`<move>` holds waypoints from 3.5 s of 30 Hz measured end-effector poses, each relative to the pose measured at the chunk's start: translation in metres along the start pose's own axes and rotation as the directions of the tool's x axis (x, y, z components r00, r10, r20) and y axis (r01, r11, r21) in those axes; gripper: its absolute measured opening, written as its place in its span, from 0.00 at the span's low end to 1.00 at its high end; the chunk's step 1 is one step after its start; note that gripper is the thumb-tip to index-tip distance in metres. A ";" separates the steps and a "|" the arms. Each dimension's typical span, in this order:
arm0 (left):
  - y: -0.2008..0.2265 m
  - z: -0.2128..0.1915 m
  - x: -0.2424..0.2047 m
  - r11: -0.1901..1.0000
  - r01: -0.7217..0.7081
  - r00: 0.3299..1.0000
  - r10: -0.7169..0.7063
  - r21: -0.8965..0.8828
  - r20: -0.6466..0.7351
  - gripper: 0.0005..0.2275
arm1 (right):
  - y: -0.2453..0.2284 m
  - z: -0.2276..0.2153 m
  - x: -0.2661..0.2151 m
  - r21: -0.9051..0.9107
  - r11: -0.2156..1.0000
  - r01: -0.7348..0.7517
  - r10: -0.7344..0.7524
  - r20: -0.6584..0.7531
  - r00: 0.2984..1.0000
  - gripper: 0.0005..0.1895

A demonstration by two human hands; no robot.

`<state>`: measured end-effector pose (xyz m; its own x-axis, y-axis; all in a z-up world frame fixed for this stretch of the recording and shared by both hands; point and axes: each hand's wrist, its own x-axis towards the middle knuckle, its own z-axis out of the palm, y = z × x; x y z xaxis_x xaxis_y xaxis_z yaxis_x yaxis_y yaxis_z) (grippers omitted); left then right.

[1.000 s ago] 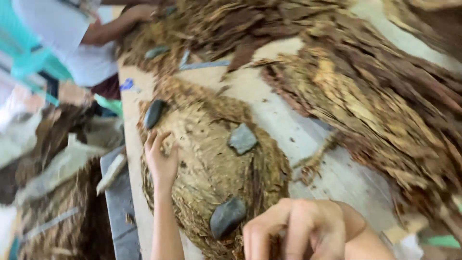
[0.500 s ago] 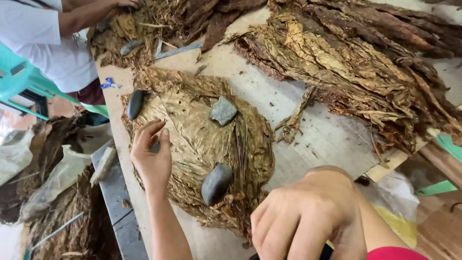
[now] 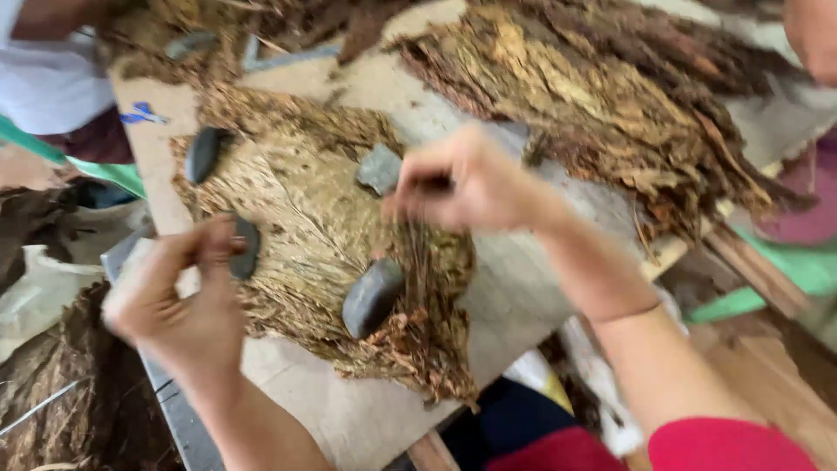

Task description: The person repeatedly lifts and places smooth stones onto a large bundle of dried fibrous material on a table, then removes them and shifts the bundle. The person continues this cycle of pressing and rearranging the material with stones throughout the clip.

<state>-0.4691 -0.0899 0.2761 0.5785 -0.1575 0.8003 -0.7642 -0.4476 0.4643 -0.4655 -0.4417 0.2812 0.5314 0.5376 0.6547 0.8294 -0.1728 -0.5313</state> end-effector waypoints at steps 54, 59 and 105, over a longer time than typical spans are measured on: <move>0.004 0.126 -0.007 0.370 0.678 0.716 -0.138 -0.635 0.684 0.18 | 0.064 0.006 0.112 0.890 0.289 -0.351 0.709 0.048 0.704 0.35; -0.013 0.106 0.004 -0.062 0.511 0.795 -0.347 -0.858 0.498 0.43 | 0.158 0.002 0.016 0.191 0.578 -0.793 0.764 0.212 0.609 0.43; -0.126 0.137 -0.017 0.496 0.502 0.787 -0.601 -0.708 0.137 0.17 | 0.125 0.095 0.037 0.262 0.624 -0.737 0.763 0.000 0.646 0.29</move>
<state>-0.3433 -0.1515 0.1523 0.9540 0.0248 0.2987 -0.2905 0.3223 0.9009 -0.3591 -0.3652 0.1878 0.9763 0.2156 0.0176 0.0807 -0.2877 -0.9543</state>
